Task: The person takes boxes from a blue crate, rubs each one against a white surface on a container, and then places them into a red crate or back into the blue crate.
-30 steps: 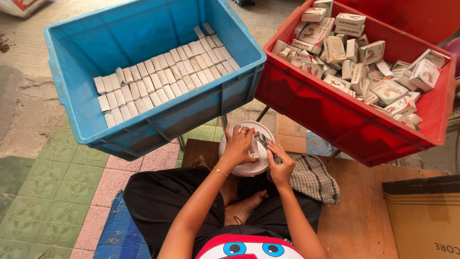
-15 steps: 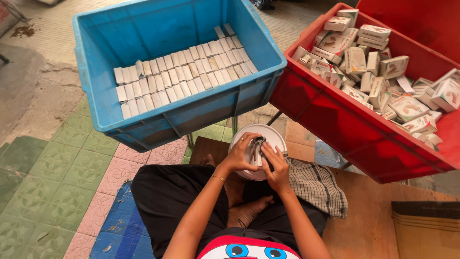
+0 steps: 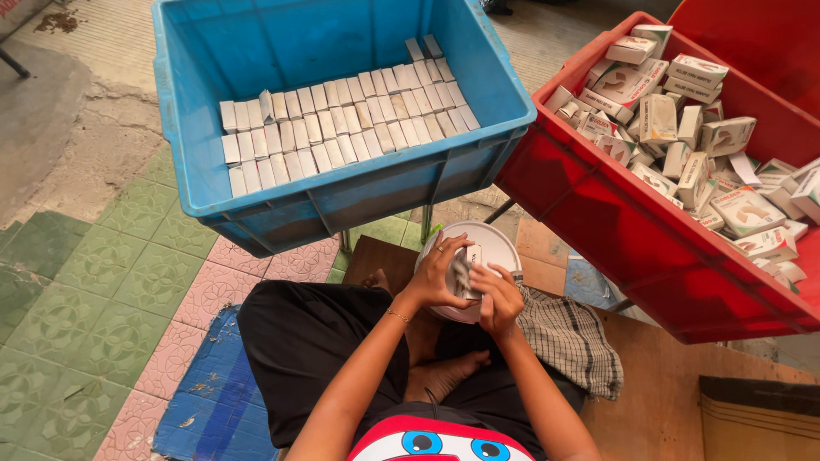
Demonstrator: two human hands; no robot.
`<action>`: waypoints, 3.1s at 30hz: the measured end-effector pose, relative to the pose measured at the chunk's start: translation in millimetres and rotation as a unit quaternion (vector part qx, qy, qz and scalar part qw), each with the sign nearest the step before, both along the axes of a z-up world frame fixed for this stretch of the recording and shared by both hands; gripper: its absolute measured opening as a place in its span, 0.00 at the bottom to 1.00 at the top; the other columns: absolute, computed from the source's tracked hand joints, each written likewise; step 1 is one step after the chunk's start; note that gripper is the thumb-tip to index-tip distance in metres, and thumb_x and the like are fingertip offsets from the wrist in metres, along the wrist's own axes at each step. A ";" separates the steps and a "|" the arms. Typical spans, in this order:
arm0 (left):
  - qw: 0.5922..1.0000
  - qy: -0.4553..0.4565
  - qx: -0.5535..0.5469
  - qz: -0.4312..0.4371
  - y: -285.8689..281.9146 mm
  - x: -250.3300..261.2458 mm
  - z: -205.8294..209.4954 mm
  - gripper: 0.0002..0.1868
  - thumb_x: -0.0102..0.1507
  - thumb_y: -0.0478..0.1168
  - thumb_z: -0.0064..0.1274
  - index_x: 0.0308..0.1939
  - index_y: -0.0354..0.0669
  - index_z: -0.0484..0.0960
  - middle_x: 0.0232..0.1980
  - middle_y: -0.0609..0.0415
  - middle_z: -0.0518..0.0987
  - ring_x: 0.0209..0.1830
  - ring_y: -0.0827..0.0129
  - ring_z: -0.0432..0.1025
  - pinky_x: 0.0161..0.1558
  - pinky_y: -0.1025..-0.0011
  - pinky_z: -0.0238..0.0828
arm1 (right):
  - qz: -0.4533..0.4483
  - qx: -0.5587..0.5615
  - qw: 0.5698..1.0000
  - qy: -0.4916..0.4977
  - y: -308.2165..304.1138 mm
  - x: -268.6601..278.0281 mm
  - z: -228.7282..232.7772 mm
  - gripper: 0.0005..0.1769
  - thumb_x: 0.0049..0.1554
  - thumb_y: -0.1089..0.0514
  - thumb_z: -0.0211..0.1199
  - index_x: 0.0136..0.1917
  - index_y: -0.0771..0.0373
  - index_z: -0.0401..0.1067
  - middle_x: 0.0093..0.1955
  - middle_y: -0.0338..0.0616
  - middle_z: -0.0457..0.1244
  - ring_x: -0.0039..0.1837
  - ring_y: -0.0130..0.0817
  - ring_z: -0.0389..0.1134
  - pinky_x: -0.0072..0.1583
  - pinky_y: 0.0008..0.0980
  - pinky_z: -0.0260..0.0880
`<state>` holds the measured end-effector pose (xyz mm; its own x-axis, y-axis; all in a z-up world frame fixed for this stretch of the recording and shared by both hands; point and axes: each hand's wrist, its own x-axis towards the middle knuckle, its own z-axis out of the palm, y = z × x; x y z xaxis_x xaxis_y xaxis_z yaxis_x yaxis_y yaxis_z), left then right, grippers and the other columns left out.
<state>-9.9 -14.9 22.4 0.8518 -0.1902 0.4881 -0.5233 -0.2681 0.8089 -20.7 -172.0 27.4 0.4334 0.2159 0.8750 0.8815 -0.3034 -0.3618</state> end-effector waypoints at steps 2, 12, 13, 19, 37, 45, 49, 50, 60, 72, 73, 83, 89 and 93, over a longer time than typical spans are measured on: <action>1.000 -0.003 -0.001 -0.012 5.3 6.1 -6.0 0.53 0.29 0.54 0.68 0.56 0.43 0.68 0.55 0.48 0.71 0.63 0.51 0.62 0.68 0.49 0.37 | 0.006 0.002 1.000 -0.002 -2.1 1.5 -6.8 0.23 0.54 0.53 0.40 0.34 0.63 0.75 0.40 0.45 0.69 0.47 0.43 0.72 0.56 0.45 0.67; 1.000 0.006 0.007 -0.009 5.3 3.0 4.6 0.52 0.29 0.54 0.70 0.55 0.44 0.69 0.54 0.50 0.72 0.62 0.51 0.62 0.67 0.47 0.40 | 0.040 -0.053 0.996 0.064 -15.7 -9.5 1.1 0.24 0.56 0.48 0.40 0.39 0.63 0.74 0.47 0.47 0.69 0.54 0.45 0.69 0.64 0.47 0.55; 1.000 0.007 0.008 -0.011 7.2 6.4 4.0 0.52 0.29 0.54 0.70 0.55 0.44 0.69 0.54 0.50 0.72 0.62 0.51 0.62 0.67 0.47 0.40 | 0.039 -0.052 0.996 0.064 -12.1 -3.1 2.0 0.24 0.56 0.48 0.40 0.39 0.63 0.74 0.47 0.47 0.69 0.54 0.45 0.69 0.64 0.47 0.55; 1.000 0.011 0.003 -0.016 4.8 7.8 -7.5 0.52 0.29 0.55 0.70 0.55 0.44 0.69 0.53 0.50 0.73 0.62 0.50 0.63 0.66 0.46 0.41 | -0.037 -0.102 0.991 0.083 -8.0 12.6 3.1 0.19 0.58 0.53 0.43 0.45 0.65 0.72 0.50 0.49 0.66 0.59 0.49 0.65 0.65 0.51 0.50; 1.000 0.008 0.022 0.005 12.3 6.2 -20.5 0.54 0.28 0.57 0.69 0.56 0.45 0.67 0.56 0.52 0.73 0.63 0.55 0.62 0.68 0.45 0.33 | -0.024 -0.096 0.992 0.083 1.3 10.7 0.4 0.18 0.57 0.53 0.44 0.45 0.62 0.73 0.51 0.47 0.67 0.57 0.47 0.66 0.63 0.50 0.54; 1.000 0.025 0.002 -0.008 14.4 6.8 -15.6 0.53 0.28 0.50 0.69 0.56 0.40 0.67 0.56 0.47 0.71 0.65 0.52 0.59 0.68 0.46 0.32 | -0.087 -0.065 0.980 0.169 15.9 -36.2 0.7 0.27 0.57 0.52 0.39 0.61 0.73 0.64 0.63 0.62 0.58 0.63 0.53 0.60 0.65 0.46 0.56; 0.999 0.036 -0.011 -0.024 11.1 6.0 -5.1 0.53 0.29 0.52 0.70 0.56 0.42 0.66 0.57 0.49 0.72 0.67 0.52 0.57 0.68 0.45 0.28 | -0.087 -0.045 0.976 0.194 13.7 -47.7 -1.7 0.29 0.56 0.53 0.41 0.64 0.75 0.60 0.65 0.66 0.54 0.64 0.57 0.58 0.66 0.50 0.52; 0.999 0.026 0.006 -0.036 9.8 6.6 -0.5 0.53 0.29 0.52 0.69 0.55 0.42 0.67 0.58 0.49 0.71 0.68 0.52 0.56 0.68 0.42 0.26 | -0.087 -0.052 0.976 0.194 12.1 -46.8 1.1 0.29 0.57 0.51 0.41 0.64 0.74 0.60 0.65 0.64 0.55 0.65 0.55 0.57 0.67 0.50 0.49; 0.992 0.048 0.114 -0.035 11.2 7.0 19.4 0.54 0.30 0.53 0.67 0.59 0.47 0.63 0.62 0.57 0.69 0.71 0.54 0.50 0.64 0.34 0.26 | -0.096 0.000 0.968 0.231 11.6 -43.5 -1.3 0.29 0.56 0.54 0.45 0.65 0.74 0.58 0.67 0.65 0.52 0.66 0.55 0.55 0.68 0.49 0.47; 0.967 0.071 0.239 0.045 30.3 -3.4 21.8 0.57 0.27 0.55 0.65 0.60 0.49 0.63 0.59 0.53 0.69 0.69 0.54 0.51 0.63 0.36 0.28 | -0.087 -0.108 0.977 0.164 13.4 -40.4 -8.3 0.26 0.55 0.50 0.49 0.61 0.69 0.64 0.66 0.57 0.56 0.67 0.54 0.56 0.68 0.52 0.47; 0.968 0.071 0.238 0.045 27.7 -2.2 14.8 0.57 0.27 0.55 0.65 0.60 0.49 0.63 0.59 0.53 0.69 0.69 0.54 0.51 0.63 0.36 0.28 | -0.087 -0.109 0.977 0.163 11.1 -37.4 -6.3 0.26 0.55 0.50 0.49 0.61 0.69 0.64 0.66 0.57 0.56 0.67 0.54 0.56 0.68 0.52 0.47; 0.975 0.044 0.212 0.052 7.9 1.4 -16.9 0.51 0.33 0.55 0.62 0.61 0.49 0.65 0.58 0.56 0.68 0.69 0.60 0.52 0.62 0.40 0.33 | -0.021 -0.239 0.966 0.099 -6.2 0.2 -10.4 0.24 0.53 0.51 0.51 0.59 0.66 0.67 0.62 0.53 0.60 0.64 0.48 0.61 0.67 0.47 0.53; 0.976 0.017 0.203 0.080 7.8 5.5 -28.1 0.48 0.34 0.58 0.61 0.59 0.53 0.68 0.56 0.59 0.70 0.66 0.63 0.56 0.61 0.43 0.35 | -0.037 -0.261 0.959 0.101 -5.7 9.1 -11.9 0.21 0.55 0.51 0.50 0.58 0.63 0.68 0.61 0.49 0.62 0.64 0.45 0.61 0.67 0.47 0.51; 0.977 0.025 0.195 0.082 7.6 6.0 -36.6 0.46 0.34 0.55 0.60 0.58 0.57 0.68 0.56 0.63 0.70 0.67 0.65 0.56 0.62 0.45 0.35 | 0.003 -0.228 0.971 0.070 1.2 -9.9 -9.8 0.14 0.52 0.54 0.52 0.47 0.60 0.74 0.53 0.43 0.66 0.59 0.42 0.66 0.64 0.43 0.59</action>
